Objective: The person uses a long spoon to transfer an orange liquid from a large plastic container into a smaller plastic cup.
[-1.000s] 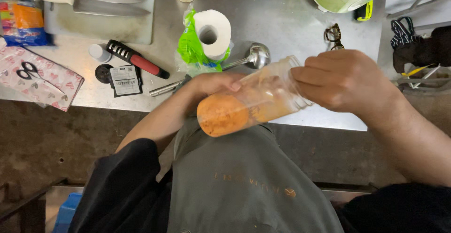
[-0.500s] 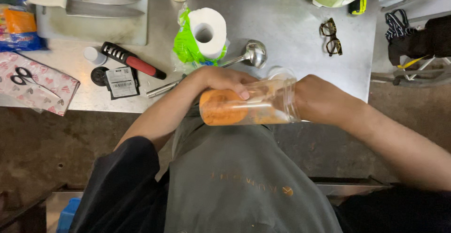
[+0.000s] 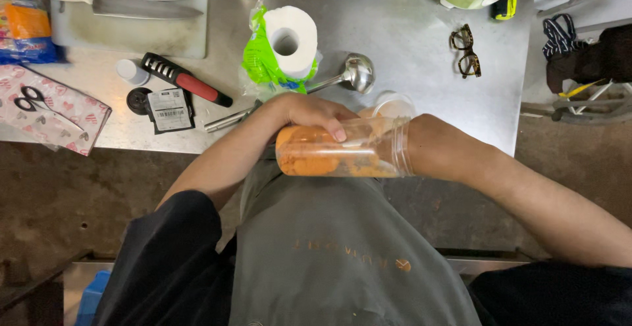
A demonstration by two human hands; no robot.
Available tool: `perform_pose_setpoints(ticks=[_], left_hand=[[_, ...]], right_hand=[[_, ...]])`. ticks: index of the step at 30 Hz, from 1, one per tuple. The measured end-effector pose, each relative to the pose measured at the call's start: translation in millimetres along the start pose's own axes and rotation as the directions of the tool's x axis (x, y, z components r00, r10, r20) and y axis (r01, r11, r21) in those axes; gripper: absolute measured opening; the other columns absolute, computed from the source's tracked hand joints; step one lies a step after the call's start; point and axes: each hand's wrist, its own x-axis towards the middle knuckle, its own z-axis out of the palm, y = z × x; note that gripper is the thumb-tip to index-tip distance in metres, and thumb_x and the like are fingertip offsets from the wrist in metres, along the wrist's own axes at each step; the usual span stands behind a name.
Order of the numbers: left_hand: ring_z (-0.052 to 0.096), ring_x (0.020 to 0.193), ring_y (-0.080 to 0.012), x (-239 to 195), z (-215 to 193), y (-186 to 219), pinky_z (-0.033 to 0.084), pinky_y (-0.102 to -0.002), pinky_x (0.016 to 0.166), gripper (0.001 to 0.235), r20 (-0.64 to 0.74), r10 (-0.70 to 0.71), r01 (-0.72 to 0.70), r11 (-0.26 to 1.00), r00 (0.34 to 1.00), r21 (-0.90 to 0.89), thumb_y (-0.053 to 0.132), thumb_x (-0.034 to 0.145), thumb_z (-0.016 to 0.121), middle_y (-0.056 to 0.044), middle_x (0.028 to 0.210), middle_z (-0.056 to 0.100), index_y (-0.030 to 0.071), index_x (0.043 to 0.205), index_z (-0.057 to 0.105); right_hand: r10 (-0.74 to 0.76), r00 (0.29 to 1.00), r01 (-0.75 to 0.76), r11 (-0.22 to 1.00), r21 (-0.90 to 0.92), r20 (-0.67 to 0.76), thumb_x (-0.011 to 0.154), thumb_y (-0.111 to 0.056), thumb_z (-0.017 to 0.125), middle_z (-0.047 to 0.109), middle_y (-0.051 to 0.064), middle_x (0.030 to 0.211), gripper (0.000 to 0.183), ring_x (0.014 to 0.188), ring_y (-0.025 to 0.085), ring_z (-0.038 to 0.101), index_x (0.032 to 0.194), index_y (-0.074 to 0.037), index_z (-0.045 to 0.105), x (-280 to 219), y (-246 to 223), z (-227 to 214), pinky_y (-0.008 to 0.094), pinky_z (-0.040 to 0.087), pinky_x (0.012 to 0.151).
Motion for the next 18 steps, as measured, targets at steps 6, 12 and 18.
perform_pose_setpoints(ticks=[6,12,18], left_hand=[[0.06,0.13,-0.0327,3.8,4.9,-11.1,0.045,-0.037,0.108,0.107,-0.047,0.032,-0.034,0.999,0.998,-0.033,0.059,0.067,0.069,-0.022,0.146,0.057,-0.002,0.151,0.045],[0.058,0.132,-0.0325,1.9,3.8,-8.4,0.043,-0.038,0.11,0.107,-0.077,0.051,-0.053,0.998,0.996,-0.02,0.059,0.07,0.069,-0.023,0.148,0.055,-0.004,0.153,0.042],[0.063,0.125,-0.0336,12.5,0.2,-37.8,0.053,-0.039,0.101,0.102,0.054,0.086,-0.068,0.96,0.995,-0.271,0.057,0.072,0.067,-0.026,0.143,0.057,-0.002,0.15,0.042]], right_hand=[[0.065,0.987,-0.034,0.979,0.203,-0.149,0.093,-0.026,0.065,0.072,0.014,0.085,0.018,0.075,0.034,0.07,0.105,-0.016,0.074,-5.6,-3.1,-12.2,0.045,0.056,0.068],[-0.081,0.965,0.081,0.997,-0.01,-0.251,0.08,-0.009,0.065,0.072,0.015,0.097,0.026,0.084,0.035,0.071,0.105,-0.005,0.07,-14.3,-1.1,-17.7,0.044,0.058,0.068],[-0.302,0.91,0.211,0.927,-0.311,-0.284,0.077,-0.006,0.066,0.067,0.012,0.087,0.05,0.071,0.03,0.067,0.127,-0.009,0.072,-23.3,-3.9,-30.7,0.044,0.056,0.062]])
